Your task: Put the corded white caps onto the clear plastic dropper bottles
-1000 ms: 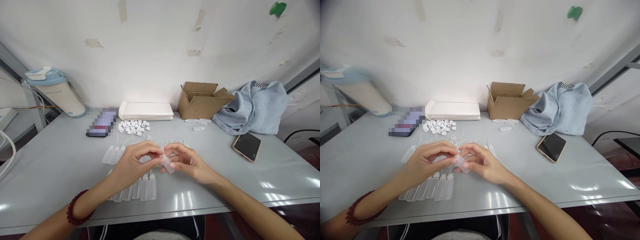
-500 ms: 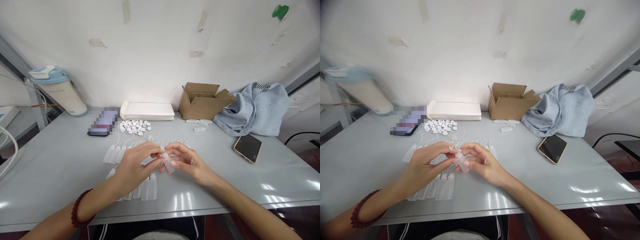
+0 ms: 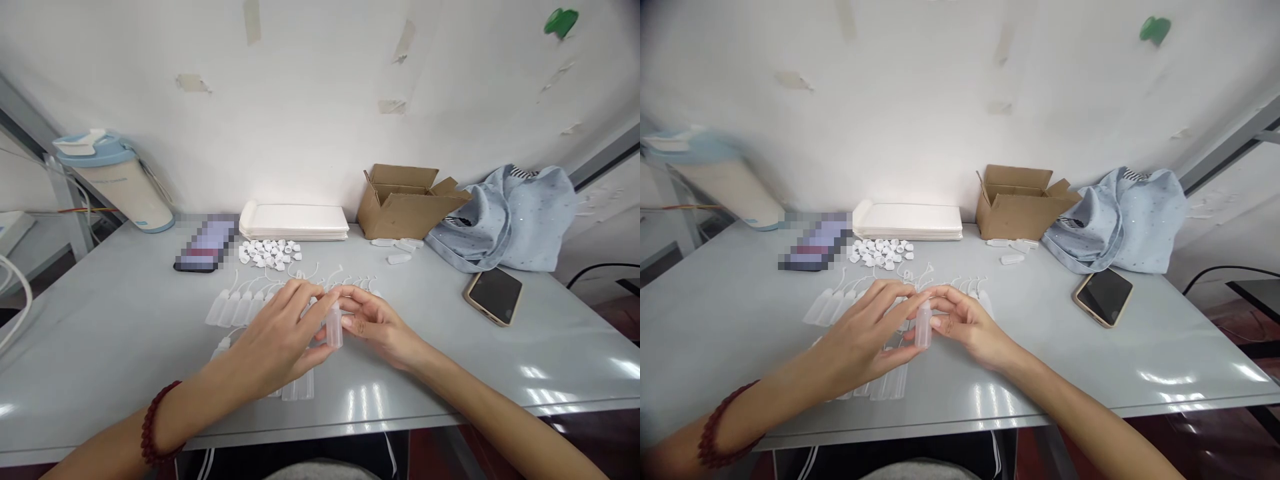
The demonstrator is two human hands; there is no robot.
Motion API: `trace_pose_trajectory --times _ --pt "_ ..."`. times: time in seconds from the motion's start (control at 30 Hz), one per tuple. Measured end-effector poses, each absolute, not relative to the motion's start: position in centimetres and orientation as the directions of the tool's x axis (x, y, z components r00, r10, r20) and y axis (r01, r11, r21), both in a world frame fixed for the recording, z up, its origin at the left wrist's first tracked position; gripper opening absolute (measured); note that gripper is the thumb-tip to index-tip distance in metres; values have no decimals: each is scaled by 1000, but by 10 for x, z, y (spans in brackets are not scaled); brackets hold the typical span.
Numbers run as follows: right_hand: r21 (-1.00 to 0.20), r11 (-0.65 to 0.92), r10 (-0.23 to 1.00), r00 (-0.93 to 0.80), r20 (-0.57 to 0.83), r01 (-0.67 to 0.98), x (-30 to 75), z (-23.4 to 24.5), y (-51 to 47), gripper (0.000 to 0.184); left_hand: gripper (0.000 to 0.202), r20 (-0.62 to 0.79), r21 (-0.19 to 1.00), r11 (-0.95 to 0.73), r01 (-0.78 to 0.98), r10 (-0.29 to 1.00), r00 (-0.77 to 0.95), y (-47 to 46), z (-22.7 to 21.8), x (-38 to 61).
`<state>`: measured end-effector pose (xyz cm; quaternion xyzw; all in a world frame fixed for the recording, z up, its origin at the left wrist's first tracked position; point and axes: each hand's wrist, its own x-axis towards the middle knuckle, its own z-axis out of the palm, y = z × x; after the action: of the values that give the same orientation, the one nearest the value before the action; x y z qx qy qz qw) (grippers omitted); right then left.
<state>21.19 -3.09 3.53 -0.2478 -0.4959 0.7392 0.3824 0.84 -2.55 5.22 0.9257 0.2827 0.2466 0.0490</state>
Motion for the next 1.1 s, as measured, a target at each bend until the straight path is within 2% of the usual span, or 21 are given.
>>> trace_pose_trajectory --times 0.1,0.3,0.47,0.6,0.7,0.8,0.9,1.0,1.1 --pt "-949 -156 830 -557 24 -273 210 36 -33 30 49 423 211 -835 509 547 722 -27 53 9" --pt "-992 -64 922 -386 -18 -106 207 39 -37 19 39 385 189 -836 515 546 744 -27 55 10" --pt "-992 -57 923 -384 -10 -110 207 40 -36 21 38 439 176 -865 469 496 750 -26 53 8" --pt "-990 -112 898 -435 -64 -84 210 44 -33 27 39 447 196 -879 435 475 758 -28 55 5" --pt "-984 -178 810 -564 -162 27 220 48 -30 28 37 382 282 -880 381 468 797 -30 60 4" --pt "-942 -228 576 -746 -333 244 234 53 -26 25 34 258 440 -844 306 445 857 -34 67 4" --pt "-886 -186 424 -778 -463 425 244 56 -24 25 31 160 533 -796 286 427 890 -38 71 5" --pt "-873 -175 411 -772 -484 454 244 55 -23 26 30 119 513 -797 319 434 893 -40 69 5" --pt "-882 -192 419 -776 -471 431 239 51 -24 29 29 106 405 -839 362 437 893 -39 64 5"
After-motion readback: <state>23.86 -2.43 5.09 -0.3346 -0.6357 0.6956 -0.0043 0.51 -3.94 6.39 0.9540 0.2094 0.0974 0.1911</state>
